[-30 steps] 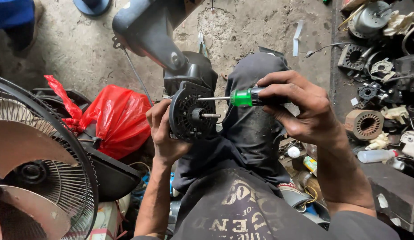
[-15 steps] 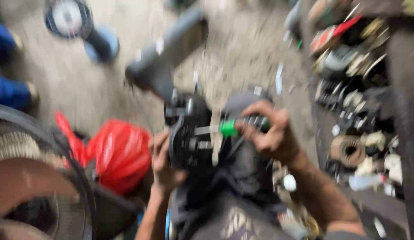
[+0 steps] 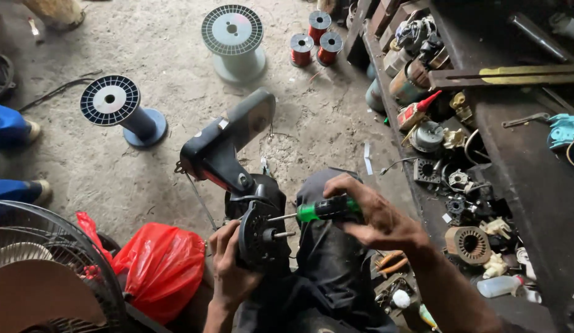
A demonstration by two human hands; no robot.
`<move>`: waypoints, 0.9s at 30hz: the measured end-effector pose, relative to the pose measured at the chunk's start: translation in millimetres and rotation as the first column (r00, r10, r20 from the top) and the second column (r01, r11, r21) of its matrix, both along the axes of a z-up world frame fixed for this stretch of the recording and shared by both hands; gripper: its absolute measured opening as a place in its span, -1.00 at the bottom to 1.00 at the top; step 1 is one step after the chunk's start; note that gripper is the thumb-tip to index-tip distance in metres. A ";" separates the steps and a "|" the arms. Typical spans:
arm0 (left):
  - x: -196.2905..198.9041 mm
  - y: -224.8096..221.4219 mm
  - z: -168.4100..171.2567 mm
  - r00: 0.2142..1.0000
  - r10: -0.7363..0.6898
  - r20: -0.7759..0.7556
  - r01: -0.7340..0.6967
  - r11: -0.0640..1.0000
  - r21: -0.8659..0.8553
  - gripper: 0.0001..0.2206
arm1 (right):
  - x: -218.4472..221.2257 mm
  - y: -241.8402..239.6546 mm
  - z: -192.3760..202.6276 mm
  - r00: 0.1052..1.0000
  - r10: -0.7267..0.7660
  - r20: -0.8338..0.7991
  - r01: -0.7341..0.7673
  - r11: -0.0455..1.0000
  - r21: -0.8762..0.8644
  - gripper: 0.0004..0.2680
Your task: Repairing a fan motor by disassembling the housing and adjusting internal wiring using pliers and a screwdriver.
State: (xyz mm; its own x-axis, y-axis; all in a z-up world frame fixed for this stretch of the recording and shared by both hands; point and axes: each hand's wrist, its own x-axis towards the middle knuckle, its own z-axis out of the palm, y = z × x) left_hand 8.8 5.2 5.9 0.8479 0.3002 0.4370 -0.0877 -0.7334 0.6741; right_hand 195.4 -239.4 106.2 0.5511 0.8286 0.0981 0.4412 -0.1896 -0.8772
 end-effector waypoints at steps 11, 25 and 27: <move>6.7 -6.4 14.5 1.000 -0.001 0.031 0.002 1.000 -0.019 -0.29 | 18.2 -1.0 3.8 0.988 0.157 0.007 -0.153 0.974 -0.167 -0.84; 8.7 -16.3 10.4 0.999 -0.006 0.052 0.006 1.000 -0.001 -0.29 | 1.4 21.9 -17.3 0.515 0.398 0.759 0.238 0.784 -0.573 -0.74; 9.9 -17.9 11.3 0.999 -0.007 0.051 0.007 1.000 -0.005 -0.29 | 1.7 23.3 -16.5 0.401 0.382 0.833 0.266 0.822 -0.504 -0.83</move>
State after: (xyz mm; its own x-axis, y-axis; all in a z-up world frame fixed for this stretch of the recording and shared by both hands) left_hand 18.7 -12.7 17.1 0.8267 0.2969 0.4778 -0.1266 -0.7294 0.6723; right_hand 197.1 -216.1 89.7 0.3553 0.9326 0.0633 0.8956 -0.3590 0.2628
